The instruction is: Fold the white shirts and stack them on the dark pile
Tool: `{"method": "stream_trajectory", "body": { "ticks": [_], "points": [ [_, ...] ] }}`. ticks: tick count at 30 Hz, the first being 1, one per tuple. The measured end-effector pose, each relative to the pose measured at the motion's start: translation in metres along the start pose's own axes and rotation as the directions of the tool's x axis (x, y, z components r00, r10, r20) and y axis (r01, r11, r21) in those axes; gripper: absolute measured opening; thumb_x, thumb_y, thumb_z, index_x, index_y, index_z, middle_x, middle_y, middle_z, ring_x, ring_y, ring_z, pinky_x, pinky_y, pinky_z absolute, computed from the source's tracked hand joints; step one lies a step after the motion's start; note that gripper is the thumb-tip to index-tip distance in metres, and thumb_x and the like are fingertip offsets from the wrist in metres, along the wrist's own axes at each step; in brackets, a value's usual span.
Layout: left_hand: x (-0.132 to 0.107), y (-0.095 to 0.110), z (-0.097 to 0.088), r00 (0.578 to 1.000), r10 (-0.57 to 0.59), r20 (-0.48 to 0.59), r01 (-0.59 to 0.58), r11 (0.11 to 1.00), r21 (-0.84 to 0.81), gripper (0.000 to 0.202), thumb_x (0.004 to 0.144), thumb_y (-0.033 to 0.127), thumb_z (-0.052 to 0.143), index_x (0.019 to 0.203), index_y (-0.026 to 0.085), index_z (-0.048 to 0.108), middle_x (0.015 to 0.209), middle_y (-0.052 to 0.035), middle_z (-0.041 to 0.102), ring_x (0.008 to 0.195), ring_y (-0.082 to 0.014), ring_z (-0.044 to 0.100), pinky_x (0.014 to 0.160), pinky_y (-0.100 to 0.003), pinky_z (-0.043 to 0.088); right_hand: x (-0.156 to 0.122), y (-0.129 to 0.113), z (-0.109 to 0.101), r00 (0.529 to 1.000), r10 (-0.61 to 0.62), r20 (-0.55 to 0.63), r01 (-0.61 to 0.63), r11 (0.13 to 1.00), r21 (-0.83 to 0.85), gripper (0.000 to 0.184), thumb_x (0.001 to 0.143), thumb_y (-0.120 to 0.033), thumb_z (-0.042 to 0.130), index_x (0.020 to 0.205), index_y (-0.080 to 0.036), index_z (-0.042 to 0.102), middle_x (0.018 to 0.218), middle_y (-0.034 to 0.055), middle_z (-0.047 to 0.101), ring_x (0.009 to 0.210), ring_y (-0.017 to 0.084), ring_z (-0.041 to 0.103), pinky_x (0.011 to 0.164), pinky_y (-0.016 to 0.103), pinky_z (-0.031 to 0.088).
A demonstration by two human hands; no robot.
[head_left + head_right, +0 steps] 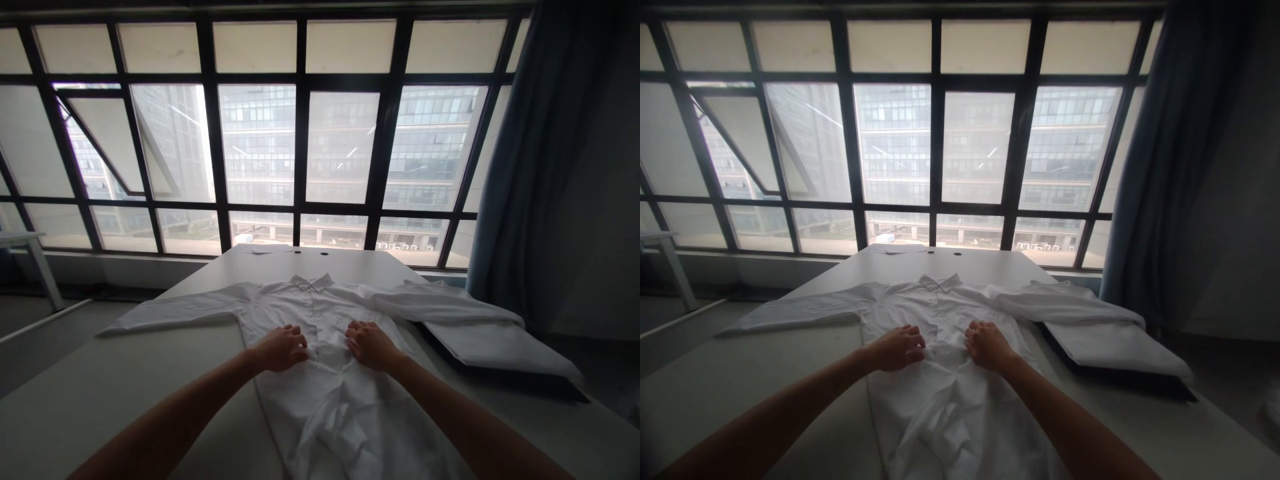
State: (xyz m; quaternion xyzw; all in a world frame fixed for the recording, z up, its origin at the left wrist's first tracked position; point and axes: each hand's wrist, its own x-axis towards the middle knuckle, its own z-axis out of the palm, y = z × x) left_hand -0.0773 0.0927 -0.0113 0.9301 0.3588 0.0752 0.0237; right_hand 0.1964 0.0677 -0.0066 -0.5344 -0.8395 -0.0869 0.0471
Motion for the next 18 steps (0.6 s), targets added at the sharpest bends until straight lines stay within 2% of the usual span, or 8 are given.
{"method": "stream_trajectory", "body": {
  "ticks": [3, 7, 10, 12, 15, 18],
  "points": [
    [-0.018, 0.026, -0.001, 0.998, 0.05, 0.039, -0.048, 0.997, -0.057, 0.036, 0.092, 0.048, 0.05, 0.115, 0.023, 0.063, 0.11, -0.0098, 0.064, 0.099, -0.026, 0.061, 0.088, -0.038, 0.045, -0.021, -0.021, -0.012, 0.998, -0.014, 0.066, 0.008, 0.996, 0.088, 0.027, 0.088, -0.031, 0.052, 0.104, -0.018, 0.069, 0.111, 0.0123, 0.067, 0.095, 0.025, 0.064, 0.086, 0.035, 0.045],
    [-0.035, 0.034, 0.001, 1.0, 0.019, 0.017, -0.018, 0.999, -0.031, 0.023, 0.092, 0.038, 0.053, 0.103, 0.023, 0.064, 0.107, -0.0083, 0.064, 0.102, -0.0254, 0.058, 0.092, -0.038, 0.041, -0.044, -0.033, -0.009, 0.998, -0.028, 0.062, 0.017, 0.984, 0.175, 0.032, 0.09, -0.032, 0.049, 0.113, -0.018, 0.067, 0.117, 0.0125, 0.065, 0.1, 0.025, 0.063, 0.087, 0.034, 0.047],
    [-0.045, 0.032, -0.003, 0.999, 0.03, -0.038, -0.033, 0.997, -0.074, 0.017, 0.091, 0.033, 0.052, 0.096, 0.021, 0.063, 0.112, -0.0082, 0.063, 0.107, -0.0251, 0.055, 0.095, -0.037, 0.039, -0.054, -0.031, 0.002, 0.999, -0.036, 0.01, 0.033, 0.97, 0.241, 0.039, 0.093, -0.033, 0.045, 0.123, -0.016, 0.062, 0.131, 0.014, 0.059, 0.116, 0.025, 0.057, 0.099, 0.035, 0.043],
    [-0.052, 0.028, -0.011, 1.0, 0.006, -0.021, -0.009, 0.985, -0.17, 0.019, 0.09, 0.033, 0.05, 0.096, 0.02, 0.062, 0.103, -0.007, 0.066, 0.098, -0.0233, 0.058, 0.09, -0.034, 0.042, -0.057, -0.028, 0.007, 0.999, -0.041, 0.012, 0.036, 0.96, 0.277, 0.042, 0.094, -0.034, 0.045, 0.128, -0.015, 0.059, 0.138, 0.0143, 0.055, 0.123, 0.025, 0.053, 0.103, 0.036, 0.041],
    [-0.063, 0.019, -0.028, 0.995, -0.102, -0.002, 0.098, 0.956, -0.275, 0.027, 0.092, 0.036, 0.043, 0.1, 0.019, 0.061, 0.085, -0.0049, 0.067, 0.078, -0.0208, 0.061, 0.074, -0.03, 0.046, -0.058, -0.024, 0.009, 0.998, -0.054, 0.019, 0.045, 0.948, 0.316, 0.042, 0.093, -0.033, 0.046, 0.129, -0.014, 0.059, 0.14, 0.0152, 0.053, 0.127, 0.025, 0.051, 0.106, 0.037, 0.039],
    [-0.071, 0.005, -0.042, 0.977, -0.194, -0.086, 0.157, 0.934, -0.322, 0.035, 0.091, 0.041, 0.042, 0.11, 0.02, 0.061, 0.095, -0.0075, 0.07, 0.086, -0.0234, 0.064, 0.08, -0.032, 0.047, -0.058, -0.022, 0.008, 0.998, -0.065, 0.004, 0.059, 0.934, 0.353, 0.04, 0.092, -0.032, 0.048, 0.126, -0.015, 0.061, 0.138, 0.0155, 0.054, 0.125, 0.026, 0.052, 0.106, 0.038, 0.04]
  ]
}}
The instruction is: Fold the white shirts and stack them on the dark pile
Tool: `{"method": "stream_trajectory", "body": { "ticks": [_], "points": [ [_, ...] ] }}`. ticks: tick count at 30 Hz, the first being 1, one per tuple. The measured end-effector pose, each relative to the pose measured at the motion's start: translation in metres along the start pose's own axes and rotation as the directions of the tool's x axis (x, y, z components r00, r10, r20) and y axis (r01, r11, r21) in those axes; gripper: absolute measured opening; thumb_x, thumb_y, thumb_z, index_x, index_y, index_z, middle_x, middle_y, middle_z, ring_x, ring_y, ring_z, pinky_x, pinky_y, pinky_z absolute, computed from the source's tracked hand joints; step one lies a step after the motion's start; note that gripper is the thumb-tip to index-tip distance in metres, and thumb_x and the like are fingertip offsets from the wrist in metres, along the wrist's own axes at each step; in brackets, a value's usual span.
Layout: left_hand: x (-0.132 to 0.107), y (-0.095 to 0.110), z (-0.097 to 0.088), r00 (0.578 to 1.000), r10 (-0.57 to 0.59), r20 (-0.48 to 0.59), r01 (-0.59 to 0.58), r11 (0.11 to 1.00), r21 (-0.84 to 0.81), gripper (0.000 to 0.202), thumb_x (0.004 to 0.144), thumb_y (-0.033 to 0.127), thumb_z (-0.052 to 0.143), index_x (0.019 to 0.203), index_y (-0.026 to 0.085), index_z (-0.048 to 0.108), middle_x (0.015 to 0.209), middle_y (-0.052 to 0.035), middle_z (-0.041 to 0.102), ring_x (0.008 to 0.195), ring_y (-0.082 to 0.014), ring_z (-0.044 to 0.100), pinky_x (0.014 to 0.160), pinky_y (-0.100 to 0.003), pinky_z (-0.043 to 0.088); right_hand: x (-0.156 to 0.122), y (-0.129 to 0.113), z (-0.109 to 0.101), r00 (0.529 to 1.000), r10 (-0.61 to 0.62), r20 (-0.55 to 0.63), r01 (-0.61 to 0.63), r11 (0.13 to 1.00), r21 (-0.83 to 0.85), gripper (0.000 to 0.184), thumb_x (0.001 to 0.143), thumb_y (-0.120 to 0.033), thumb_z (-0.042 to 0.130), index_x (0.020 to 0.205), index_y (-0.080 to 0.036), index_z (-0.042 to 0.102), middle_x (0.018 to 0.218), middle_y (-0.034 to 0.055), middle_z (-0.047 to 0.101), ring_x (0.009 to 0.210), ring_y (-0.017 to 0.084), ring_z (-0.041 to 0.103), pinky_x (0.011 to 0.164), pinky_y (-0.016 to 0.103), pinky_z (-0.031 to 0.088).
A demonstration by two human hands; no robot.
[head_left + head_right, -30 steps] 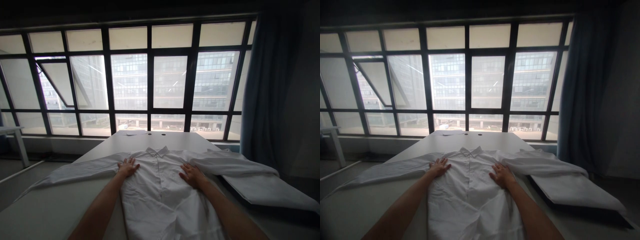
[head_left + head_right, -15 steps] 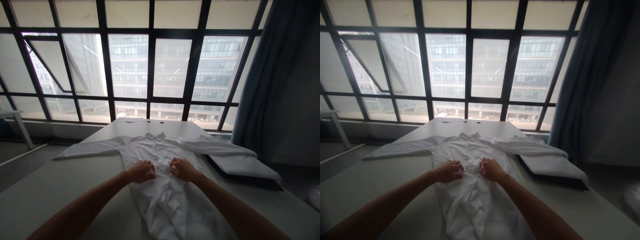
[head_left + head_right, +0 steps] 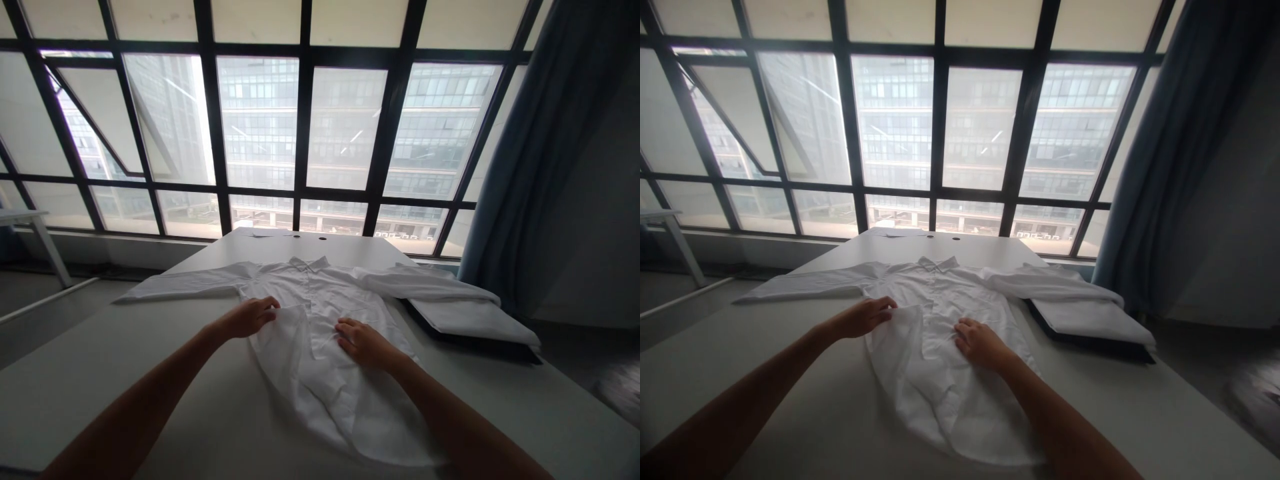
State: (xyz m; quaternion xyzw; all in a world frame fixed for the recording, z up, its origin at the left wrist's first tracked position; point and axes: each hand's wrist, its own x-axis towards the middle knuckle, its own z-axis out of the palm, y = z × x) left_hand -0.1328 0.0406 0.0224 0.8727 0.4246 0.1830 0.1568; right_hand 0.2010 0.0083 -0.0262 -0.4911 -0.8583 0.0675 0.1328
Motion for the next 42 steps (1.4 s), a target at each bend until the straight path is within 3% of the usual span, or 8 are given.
{"method": "stream_trajectory", "body": {
  "ticks": [4, 13, 20, 24, 30, 33, 37, 42],
  "points": [
    [0.0, -0.013, -0.013, 0.992, -0.083, -0.099, 0.078, 0.996, -0.054, 0.055, 0.076, 0.056, 0.061, 0.115, 0.018, 0.065, 0.11, -0.0117, 0.07, 0.1, -0.0305, 0.063, 0.089, -0.037, 0.047, -0.001, 0.004, -0.001, 1.0, -0.01, -0.002, 0.01, 0.997, 0.072, 0.038, 0.092, -0.034, 0.05, 0.124, -0.018, 0.062, 0.136, 0.014, 0.055, 0.12, 0.025, 0.056, 0.103, 0.038, 0.042],
    [0.006, -0.032, -0.013, 0.865, -0.267, -0.425, 0.283, 0.959, -0.028, 0.04, 0.081, 0.054, 0.045, 0.066, 0.018, 0.056, 0.061, -0.0006, 0.059, 0.062, -0.0175, 0.054, 0.061, -0.026, 0.038, -0.003, 0.008, -0.022, 0.998, 0.012, 0.057, -0.024, 0.976, 0.218, 0.036, 0.093, -0.044, 0.047, 0.111, -0.021, 0.068, 0.119, 0.0101, 0.066, 0.107, 0.025, 0.062, 0.095, 0.037, 0.046],
    [0.008, -0.037, -0.013, 0.826, -0.357, -0.436, 0.211, 0.914, -0.347, 0.037, 0.072, 0.055, 0.054, 0.071, 0.018, 0.053, 0.06, 0.0025, 0.055, 0.058, -0.015, 0.052, 0.055, -0.025, 0.038, -0.03, 0.001, -0.066, 0.926, -0.008, 0.378, -0.169, 0.885, 0.433, 0.057, 0.075, -0.05, 0.07, 0.119, -0.016, 0.061, 0.095, 0.0071, 0.069, 0.082, 0.019, 0.063, 0.072, 0.027, 0.05],
    [0.009, -0.03, -0.017, 0.831, -0.436, -0.347, 0.129, 0.756, -0.642, 0.047, 0.063, 0.054, 0.07, 0.088, 0.018, 0.053, 0.074, -0.0011, 0.067, 0.061, -0.0165, 0.059, 0.055, -0.026, 0.045, -0.035, -0.012, -0.069, 0.872, 0.018, 0.489, -0.197, 0.928, 0.316, 0.024, 0.072, -0.029, 0.071, 0.092, -0.015, 0.067, 0.07, -0.0022, 0.059, 0.06, 0.01, 0.05, 0.055, 0.02, 0.039],
    [-0.023, -0.042, -0.061, 0.997, 0.025, -0.078, -0.08, 0.521, -0.85, 0.062, 0.064, 0.04, 0.082, 0.115, 0.017, 0.056, 0.087, -0.0066, 0.072, 0.074, -0.021, 0.068, 0.067, -0.029, 0.054, -0.048, -0.024, -0.085, 0.799, -0.23, 0.556, -0.218, 0.751, 0.623, 0.027, 0.075, -0.039, 0.071, 0.079, -0.013, 0.063, 0.064, -0.0028, 0.057, 0.056, 0.009, 0.051, 0.052, 0.019, 0.039],
    [-0.047, -0.055, -0.089, 0.899, 0.393, 0.195, -0.011, 0.464, -0.886, 0.068, 0.073, 0.051, 0.075, 0.126, 0.015, 0.055, 0.085, -0.0107, 0.073, 0.07, -0.0247, 0.07, 0.066, -0.034, 0.056, -0.053, -0.028, -0.089, 0.649, -0.444, 0.618, -0.321, 0.576, 0.751, 0.049, 0.07, -0.055, 0.074, 0.09, -0.01, 0.064, 0.071, 0.0038, 0.065, 0.063, 0.013, 0.063, 0.059, 0.023, 0.047],
    [-0.048, -0.053, -0.09, 0.912, 0.273, 0.306, 0.091, 0.593, -0.8, 0.058, 0.083, 0.054, 0.066, 0.126, 0.015, 0.058, 0.097, -0.0137, 0.073, 0.083, -0.0277, 0.071, 0.075, -0.038, 0.056, -0.043, -0.029, -0.077, 0.8, -0.221, 0.558, -0.262, 0.708, 0.656, 0.05, 0.077, -0.057, 0.067, 0.095, -0.01, 0.067, 0.076, 0.0065, 0.068, 0.068, 0.016, 0.065, 0.065, 0.027, 0.051],
    [-0.016, -0.025, -0.04, 0.917, 0.035, 0.397, 0.125, 0.921, -0.37, 0.048, 0.079, 0.054, 0.069, 0.11, 0.017, 0.069, 0.098, -0.0102, 0.073, 0.09, -0.0248, 0.068, 0.08, -0.035, 0.054, -0.028, -0.033, -0.057, 0.936, 0.043, 0.348, -0.17, 0.923, 0.344, 0.049, 0.081, -0.05, 0.065, 0.113, -0.013, 0.067, 0.103, 0.0122, 0.068, 0.087, 0.02, 0.065, 0.075, 0.03, 0.051]
  ]
}}
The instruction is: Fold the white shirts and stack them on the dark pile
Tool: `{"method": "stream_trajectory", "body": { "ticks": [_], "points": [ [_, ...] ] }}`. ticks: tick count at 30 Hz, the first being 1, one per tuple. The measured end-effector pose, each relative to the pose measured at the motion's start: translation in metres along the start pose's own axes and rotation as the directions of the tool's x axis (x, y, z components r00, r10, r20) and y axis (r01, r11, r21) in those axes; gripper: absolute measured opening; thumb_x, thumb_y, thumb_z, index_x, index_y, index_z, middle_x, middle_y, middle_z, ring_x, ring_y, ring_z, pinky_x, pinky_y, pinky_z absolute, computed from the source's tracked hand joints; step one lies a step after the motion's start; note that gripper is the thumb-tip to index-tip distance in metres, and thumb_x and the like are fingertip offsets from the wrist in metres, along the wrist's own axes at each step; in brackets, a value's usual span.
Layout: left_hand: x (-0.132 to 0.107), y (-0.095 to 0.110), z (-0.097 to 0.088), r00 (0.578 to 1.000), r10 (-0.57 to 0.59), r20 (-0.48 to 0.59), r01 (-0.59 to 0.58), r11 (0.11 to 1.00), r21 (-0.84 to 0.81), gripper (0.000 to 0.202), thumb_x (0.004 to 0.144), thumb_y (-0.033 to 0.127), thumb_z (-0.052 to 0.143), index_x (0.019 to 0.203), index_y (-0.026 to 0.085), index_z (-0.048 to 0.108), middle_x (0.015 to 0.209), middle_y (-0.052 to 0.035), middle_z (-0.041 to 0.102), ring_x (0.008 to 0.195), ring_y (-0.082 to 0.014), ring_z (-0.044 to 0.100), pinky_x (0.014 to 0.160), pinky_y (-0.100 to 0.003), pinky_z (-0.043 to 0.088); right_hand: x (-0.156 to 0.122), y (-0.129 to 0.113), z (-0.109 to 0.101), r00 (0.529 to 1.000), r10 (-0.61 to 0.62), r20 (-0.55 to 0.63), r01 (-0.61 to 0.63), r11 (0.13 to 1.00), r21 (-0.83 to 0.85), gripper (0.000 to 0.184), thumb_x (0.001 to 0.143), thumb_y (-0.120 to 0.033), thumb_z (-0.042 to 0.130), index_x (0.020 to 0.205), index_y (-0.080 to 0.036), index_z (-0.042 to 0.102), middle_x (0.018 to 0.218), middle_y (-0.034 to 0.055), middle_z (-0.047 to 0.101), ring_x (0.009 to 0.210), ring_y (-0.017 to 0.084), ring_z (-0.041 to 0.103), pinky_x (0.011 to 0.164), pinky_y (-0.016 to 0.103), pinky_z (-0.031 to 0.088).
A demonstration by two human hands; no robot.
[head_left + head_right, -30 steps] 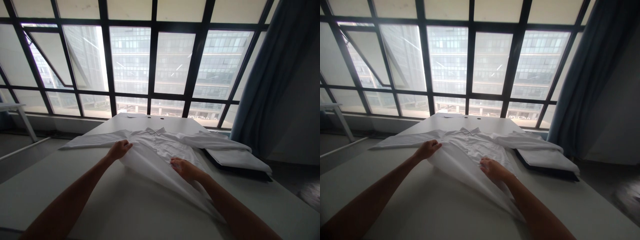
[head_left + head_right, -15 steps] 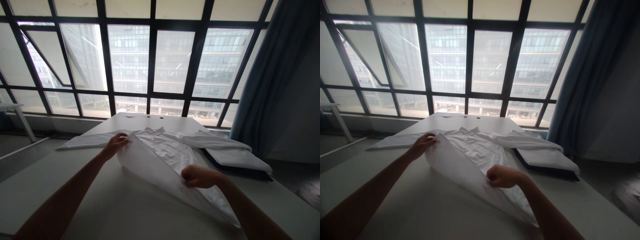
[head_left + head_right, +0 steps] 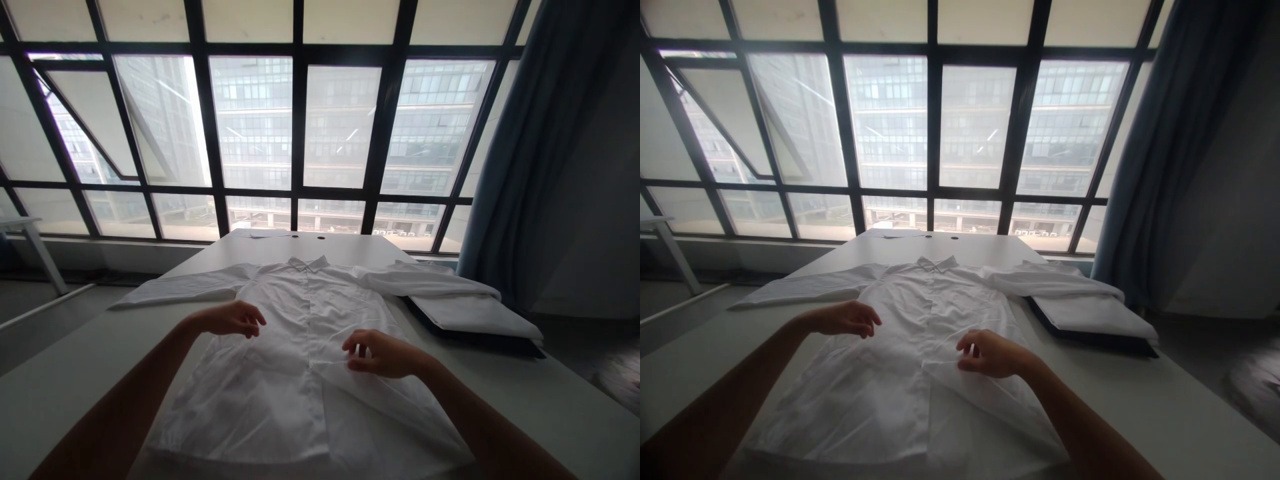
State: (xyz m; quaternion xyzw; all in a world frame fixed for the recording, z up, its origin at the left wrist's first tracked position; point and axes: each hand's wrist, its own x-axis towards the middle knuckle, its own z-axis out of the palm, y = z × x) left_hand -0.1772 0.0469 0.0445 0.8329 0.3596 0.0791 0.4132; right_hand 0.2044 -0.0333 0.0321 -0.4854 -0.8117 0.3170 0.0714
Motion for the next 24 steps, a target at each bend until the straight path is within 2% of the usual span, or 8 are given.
{"method": "stream_trajectory", "body": {
  "ticks": [4, 7, 11, 12, 15, 18, 21, 24],
  "points": [
    [0.023, 0.0, 0.028, 0.993, 0.057, -0.107, -0.019, 0.947, 0.32, 0.046, 0.078, 0.052, 0.069, 0.111, 0.021, 0.07, 0.117, -0.0096, 0.068, 0.104, -0.0259, 0.064, 0.091, -0.037, 0.05, -0.001, -0.01, 0.01, 0.998, 0.055, 0.017, -0.054, 0.996, -0.064, 0.062, 0.076, -0.049, 0.07, 0.128, -0.016, 0.059, 0.11, 0.0121, 0.066, 0.091, 0.022, 0.064, 0.076, 0.03, 0.05],
    [0.029, -0.009, 0.035, 0.979, 0.112, -0.172, -0.028, 0.903, 0.428, 0.059, 0.073, 0.05, 0.075, 0.124, 0.022, 0.063, 0.142, -0.0117, 0.051, 0.131, -0.0311, 0.045, 0.109, -0.043, 0.035, -0.006, -0.018, 0.01, 0.991, -0.054, 0.121, 0.051, 0.998, 0.035, 0.056, 0.076, -0.046, 0.072, 0.123, -0.018, 0.063, 0.1, 0.008, 0.068, 0.082, 0.018, 0.064, 0.071, 0.027, 0.049],
    [0.033, -0.024, 0.035, 0.989, 0.01, -0.15, 0.061, 0.882, 0.467, 0.086, 0.068, 0.052, 0.078, 0.142, 0.021, 0.047, 0.154, -0.0132, 0.033, 0.143, -0.0326, 0.026, 0.116, -0.046, 0.023, -0.013, -0.019, -0.002, 0.798, -0.325, 0.507, 0.125, 0.913, 0.389, 0.072, 0.07, -0.057, 0.073, 0.128, -0.016, 0.058, 0.09, 0.008, 0.07, 0.069, 0.014, 0.065, 0.058, 0.022, 0.048],
    [0.035, -0.025, 0.035, 0.991, -0.018, -0.134, 0.08, 0.878, 0.473, 0.088, 0.069, 0.052, 0.077, 0.144, 0.02, 0.044, 0.155, -0.0137, 0.03, 0.144, -0.0321, 0.023, 0.116, -0.046, 0.022, -0.013, -0.017, -0.004, 0.803, -0.322, 0.501, 0.108, 0.906, 0.41, 0.072, 0.072, -0.06, 0.07, 0.128, -0.015, 0.058, 0.09, 0.0091, 0.07, 0.068, 0.015, 0.066, 0.057, 0.022, 0.048],
    [0.038, -0.022, 0.039, 0.993, -0.079, -0.086, 0.112, 0.862, 0.495, 0.09, 0.072, 0.056, 0.073, 0.147, 0.019, 0.039, 0.158, -0.0147, 0.021, 0.146, -0.0318, 0.015, 0.117, -0.047, 0.018, -0.006, -0.005, -0.006, 0.975, -0.15, 0.166, 0.105, 0.961, 0.257, 0.059, 0.081, -0.056, 0.063, 0.123, -0.015, 0.062, 0.099, 0.0125, 0.071, 0.082, 0.019, 0.068, 0.067, 0.028, 0.052],
    [0.038, -0.009, 0.049, 0.992, -0.123, -0.036, 0.123, 0.84, 0.528, 0.104, 0.064, 0.067, 0.073, 0.15, 0.023, 0.032, 0.16, -0.0144, 0.013, 0.146, -0.0358, 0.009, 0.116, -0.053, 0.016, -0.001, 0.008, -0.006, 0.993, -0.079, -0.09, 0.077, 0.997, -0.022, 0.046, 0.078, -0.044, 0.069, 0.116, -0.019, 0.068, 0.117, 0.0118, 0.066, 0.104, 0.024, 0.063, 0.09, 0.035, 0.049],
    [0.034, 0.011, 0.057, 0.989, -0.149, -0.001, 0.123, 0.809, 0.575, 0.114, 0.055, 0.071, 0.076, 0.15, 0.026, 0.033, 0.158, -0.0158, 0.02, 0.144, -0.0409, 0.017, 0.113, -0.056, 0.021, -0.005, 0.01, -0.01, 0.999, -0.044, 0.004, 0.044, 0.991, -0.125, 0.04, 0.076, -0.041, 0.07, 0.11, -0.021, 0.073, 0.116, 0.0098, 0.067, 0.103, 0.024, 0.063, 0.09, 0.033, 0.048],
    [0.031, 0.026, 0.062, 0.996, -0.089, -0.026, 0.087, 0.793, 0.603, 0.086, 0.062, 0.064, 0.077, 0.135, 0.025, 0.055, 0.142, -0.0144, 0.049, 0.129, -0.0389, 0.044, 0.104, -0.048, 0.037, -0.007, 0.001, -0.013, 0.995, 0.062, 0.083, -0.051, 0.99, -0.129, 0.036, 0.077, -0.043, 0.068, 0.103, -0.019, 0.075, 0.102, 0.0083, 0.072, 0.088, 0.021, 0.067, 0.074, 0.027, 0.05]
  ]
}}
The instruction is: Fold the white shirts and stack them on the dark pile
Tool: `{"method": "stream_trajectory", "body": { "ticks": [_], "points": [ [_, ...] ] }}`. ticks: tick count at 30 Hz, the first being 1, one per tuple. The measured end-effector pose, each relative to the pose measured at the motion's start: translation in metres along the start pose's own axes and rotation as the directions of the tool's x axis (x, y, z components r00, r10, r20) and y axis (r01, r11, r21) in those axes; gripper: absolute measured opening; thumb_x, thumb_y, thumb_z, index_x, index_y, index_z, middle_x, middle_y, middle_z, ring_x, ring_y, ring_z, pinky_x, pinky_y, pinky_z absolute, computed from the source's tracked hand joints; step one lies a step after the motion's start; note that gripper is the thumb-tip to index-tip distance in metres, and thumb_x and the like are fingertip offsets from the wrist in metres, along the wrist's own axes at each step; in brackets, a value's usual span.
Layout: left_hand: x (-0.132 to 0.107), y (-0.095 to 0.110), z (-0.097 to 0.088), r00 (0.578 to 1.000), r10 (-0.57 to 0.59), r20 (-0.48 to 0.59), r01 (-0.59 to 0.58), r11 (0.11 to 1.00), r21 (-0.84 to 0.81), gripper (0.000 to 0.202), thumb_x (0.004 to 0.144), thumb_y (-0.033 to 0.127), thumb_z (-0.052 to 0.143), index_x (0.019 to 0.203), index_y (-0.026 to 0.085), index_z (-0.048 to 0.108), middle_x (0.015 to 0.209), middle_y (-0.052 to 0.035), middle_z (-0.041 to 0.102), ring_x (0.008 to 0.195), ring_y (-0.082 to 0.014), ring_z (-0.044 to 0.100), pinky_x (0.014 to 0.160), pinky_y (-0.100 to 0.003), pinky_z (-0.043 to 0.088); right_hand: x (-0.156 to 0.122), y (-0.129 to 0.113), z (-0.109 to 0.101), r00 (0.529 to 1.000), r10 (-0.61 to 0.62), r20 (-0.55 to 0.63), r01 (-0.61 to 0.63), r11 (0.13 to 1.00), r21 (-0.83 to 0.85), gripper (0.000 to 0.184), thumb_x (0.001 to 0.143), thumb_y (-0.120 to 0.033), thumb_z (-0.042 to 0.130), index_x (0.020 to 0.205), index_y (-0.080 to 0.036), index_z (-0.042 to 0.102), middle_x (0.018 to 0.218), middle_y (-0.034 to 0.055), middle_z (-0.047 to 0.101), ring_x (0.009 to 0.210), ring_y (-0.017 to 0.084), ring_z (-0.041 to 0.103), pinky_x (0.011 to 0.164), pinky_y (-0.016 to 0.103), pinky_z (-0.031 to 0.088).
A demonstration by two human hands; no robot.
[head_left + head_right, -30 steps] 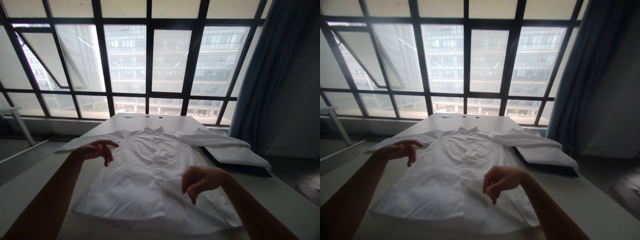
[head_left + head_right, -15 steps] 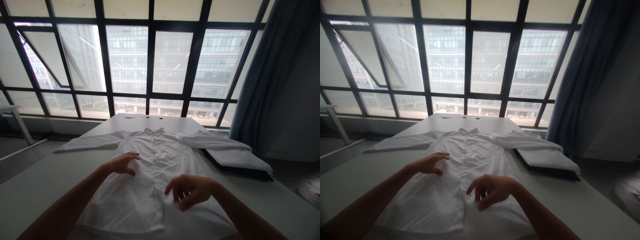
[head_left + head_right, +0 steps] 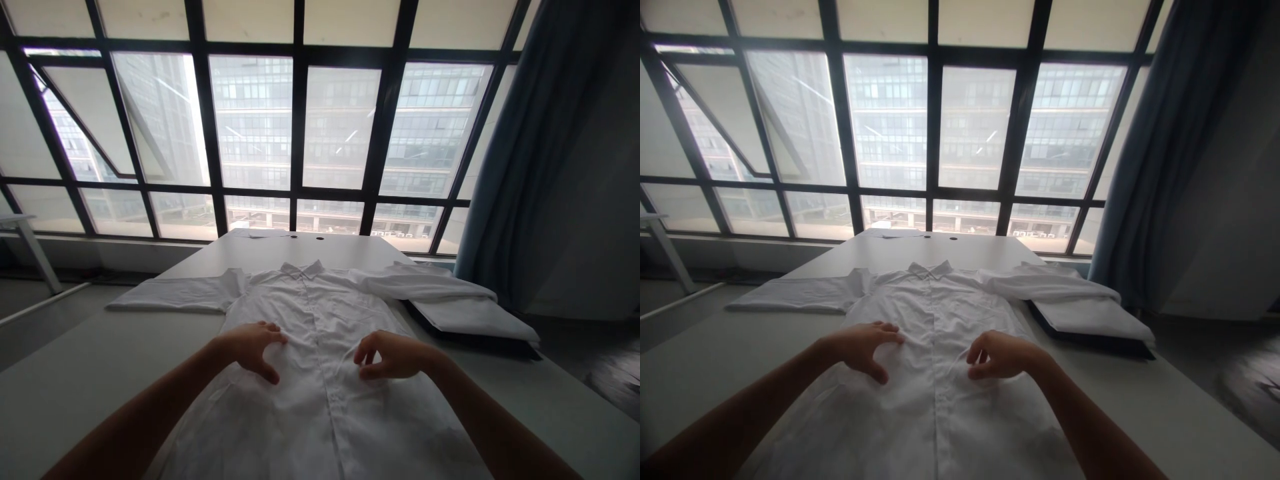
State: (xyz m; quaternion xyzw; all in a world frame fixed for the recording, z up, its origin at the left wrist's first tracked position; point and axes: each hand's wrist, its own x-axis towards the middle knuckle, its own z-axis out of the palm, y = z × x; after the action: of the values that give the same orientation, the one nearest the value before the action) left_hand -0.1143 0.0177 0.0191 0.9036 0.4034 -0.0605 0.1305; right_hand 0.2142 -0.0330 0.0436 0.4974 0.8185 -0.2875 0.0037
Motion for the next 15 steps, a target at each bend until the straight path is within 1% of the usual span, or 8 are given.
{"method": "stream_trajectory", "body": {
  "ticks": [2, 3, 4, 6, 8, 10, 13, 15],
  "points": [
    [0.003, 0.006, 0.0, 0.995, 0.022, -0.102, -0.023, 1.0, -0.002, 0.048, 0.077, 0.055, 0.069, 0.112, 0.023, 0.069, 0.121, -0.0105, 0.064, 0.111, -0.0313, 0.058, 0.093, -0.04, 0.045, 0.008, -0.01, 0.002, 0.998, 0.049, -0.025, -0.05, 0.998, -0.041, 0.031, 0.08, -0.043, 0.064, 0.097, -0.018, 0.076, 0.09, 0.007, 0.074, 0.077, 0.019, 0.068, 0.065, 0.024, 0.047],
    [0.006, 0.008, 0.001, 0.987, 0.03, -0.16, -0.032, 0.999, -0.008, 0.034, 0.082, 0.049, 0.066, 0.102, 0.022, 0.072, 0.112, -0.0088, 0.066, 0.104, -0.0277, 0.061, 0.088, -0.036, 0.046, 0.015, -0.015, 0.004, 0.995, 0.069, -0.071, -0.074, 0.994, -0.08, 0.03, 0.083, -0.042, 0.062, 0.093, -0.018, 0.076, 0.084, 0.0067, 0.074, 0.073, 0.018, 0.067, 0.063, 0.024, 0.046],
    [0.01, 0.01, 0.004, 0.977, 0.04, -0.212, -0.044, 0.999, -0.018, 0.026, 0.085, 0.044, 0.064, 0.095, 0.021, 0.072, 0.105, -0.0076, 0.067, 0.098, -0.0249, 0.062, 0.084, -0.032, 0.047, 0.024, -0.021, 0.007, 0.987, 0.087, -0.132, -0.103, 0.987, -0.124, 0.029, 0.084, -0.041, 0.059, 0.09, -0.017, 0.075, 0.08, 0.0067, 0.074, 0.071, 0.018, 0.067, 0.062, 0.024, 0.045],
    [0.02, 0.015, 0.012, 0.958, 0.084, -0.275, -0.1, 0.994, -0.045, 0.02, 0.086, 0.038, 0.063, 0.093, 0.021, 0.071, 0.1, -0.0057, 0.066, 0.09, -0.0205, 0.063, 0.076, -0.027, 0.046, 0.044, -0.03, 0.015, 0.958, 0.131, -0.256, -0.183, 0.965, -0.189, 0.029, 0.086, -0.04, 0.056, 0.087, -0.017, 0.074, 0.081, 0.0081, 0.074, 0.072, 0.019, 0.067, 0.062, 0.024, 0.044],
    [0.03, 0.02, 0.021, 0.944, 0.143, -0.297, -0.172, 0.982, -0.074, 0.021, 0.085, 0.035, 0.063, 0.1, 0.022, 0.069, 0.101, -0.0042, 0.065, 0.083, -0.0171, 0.063, 0.07, -0.024, 0.045, 0.064, -0.038, 0.021, 0.929, 0.17, -0.329, -0.25, 0.943, -0.218, 0.03, 0.086, -0.041, 0.056, 0.088, -0.016, 0.074, 0.087, 0.0101, 0.074, 0.076, 0.021, 0.068, 0.062, 0.025, 0.045],
    [0.038, 0.026, 0.028, 0.934, 0.184, -0.307, -0.223, 0.97, -0.096, 0.023, 0.086, 0.035, 0.06, 0.104, 0.023, 0.068, 0.1, -0.0038, 0.065, 0.078, -0.0155, 0.062, 0.068, -0.023, 0.044, 0.079, -0.043, 0.023, 0.927, 0.197, -0.32, -0.276, 0.935, -0.224, 0.034, 0.085, -0.044, 0.056, 0.083, -0.015, 0.073, 0.084, 0.0122, 0.074, 0.077, 0.022, 0.069, 0.063, 0.025, 0.046],
    [0.046, 0.033, 0.033, 0.919, 0.18, -0.35, -0.233, 0.965, -0.116, 0.022, 0.087, 0.031, 0.056, 0.1, 0.021, 0.069, 0.093, -0.0047, 0.067, 0.078, -0.0173, 0.063, 0.069, -0.024, 0.044, 0.096, -0.046, 0.024, 0.943, 0.232, -0.238, -0.284, 0.935, -0.213, 0.039, 0.084, -0.044, 0.056, 0.069, -0.012, 0.07, 0.059, 0.0123, 0.069, 0.067, 0.023, 0.069, 0.063, 0.027, 0.049],
    [0.052, 0.035, 0.033, 0.915, 0.133, -0.381, -0.201, 0.969, -0.144, 0.02, 0.085, 0.025, 0.054, 0.094, 0.019, 0.071, 0.088, -0.0054, 0.07, 0.079, -0.019, 0.064, 0.07, -0.024, 0.045, 0.105, -0.044, 0.024, 0.949, 0.249, -0.192, -0.282, 0.944, -0.172, 0.035, 0.082, -0.037, 0.058, 0.058, -0.013, 0.066, 0.042, 0.0086, 0.059, 0.057, 0.022, 0.067, 0.06, 0.028, 0.05]
  ]
}}
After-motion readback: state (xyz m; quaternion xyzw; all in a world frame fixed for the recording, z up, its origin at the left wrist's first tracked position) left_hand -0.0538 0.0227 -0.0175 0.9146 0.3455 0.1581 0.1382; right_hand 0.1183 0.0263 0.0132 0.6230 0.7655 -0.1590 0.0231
